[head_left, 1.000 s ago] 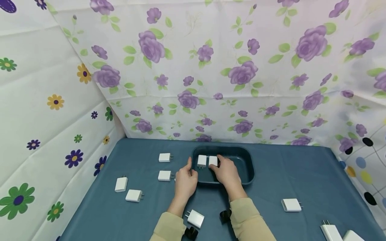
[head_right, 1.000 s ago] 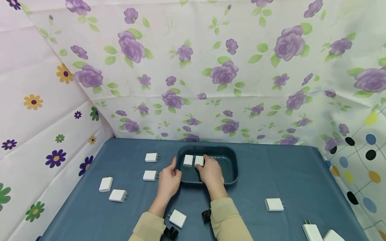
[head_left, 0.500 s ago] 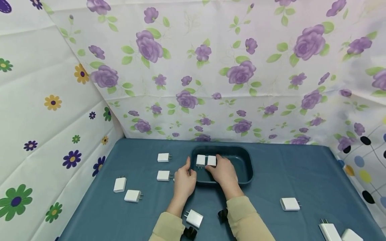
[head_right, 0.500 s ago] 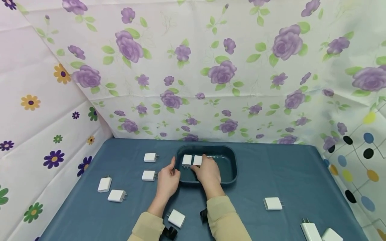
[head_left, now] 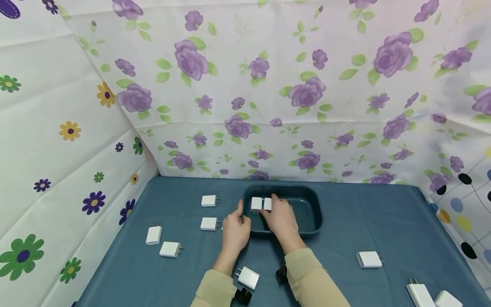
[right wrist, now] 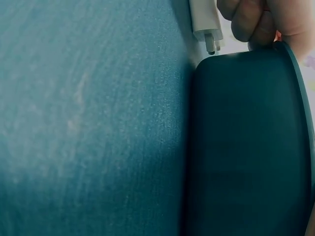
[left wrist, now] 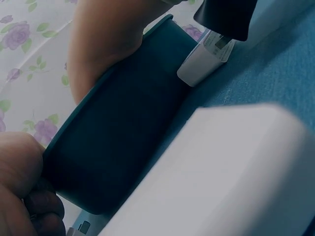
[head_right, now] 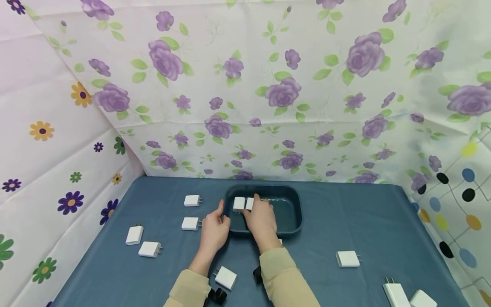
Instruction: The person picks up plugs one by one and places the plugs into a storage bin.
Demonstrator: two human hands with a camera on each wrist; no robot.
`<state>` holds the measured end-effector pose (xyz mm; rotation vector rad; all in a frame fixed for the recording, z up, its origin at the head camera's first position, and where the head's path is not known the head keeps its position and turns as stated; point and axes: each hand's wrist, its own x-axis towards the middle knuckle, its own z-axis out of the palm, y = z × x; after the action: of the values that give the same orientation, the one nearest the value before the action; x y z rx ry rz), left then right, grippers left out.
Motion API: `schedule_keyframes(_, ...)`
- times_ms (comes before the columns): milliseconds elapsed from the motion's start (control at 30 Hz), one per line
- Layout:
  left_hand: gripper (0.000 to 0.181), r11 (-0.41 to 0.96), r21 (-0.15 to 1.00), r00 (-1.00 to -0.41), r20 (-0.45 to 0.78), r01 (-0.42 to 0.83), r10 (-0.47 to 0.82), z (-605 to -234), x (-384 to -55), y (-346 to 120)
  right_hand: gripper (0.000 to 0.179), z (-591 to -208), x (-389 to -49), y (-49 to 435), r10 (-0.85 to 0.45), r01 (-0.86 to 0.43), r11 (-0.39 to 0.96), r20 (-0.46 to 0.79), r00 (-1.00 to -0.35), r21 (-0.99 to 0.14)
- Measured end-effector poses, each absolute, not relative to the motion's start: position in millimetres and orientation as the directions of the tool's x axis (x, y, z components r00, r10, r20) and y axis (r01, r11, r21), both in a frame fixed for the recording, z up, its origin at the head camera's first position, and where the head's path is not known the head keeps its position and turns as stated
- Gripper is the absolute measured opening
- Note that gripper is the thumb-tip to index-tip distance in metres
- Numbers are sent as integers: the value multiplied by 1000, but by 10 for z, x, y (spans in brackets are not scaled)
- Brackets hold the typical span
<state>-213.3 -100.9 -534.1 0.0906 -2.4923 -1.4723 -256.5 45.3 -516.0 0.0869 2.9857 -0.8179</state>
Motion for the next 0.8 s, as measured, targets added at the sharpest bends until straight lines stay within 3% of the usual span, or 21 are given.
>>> schedule_keyframes(333,57,495,866,-969,175,66,-176,-5336,-2132,-984,60,-5169,-2549,484,-4,7,871,-21,-1000,-492)
schedule_keyframes(800,57,514,854,-965,194,78,-175,-5358,-2145,-1012,59,-5183,-2561,441,-8,2,881,-20,-1000,-473)
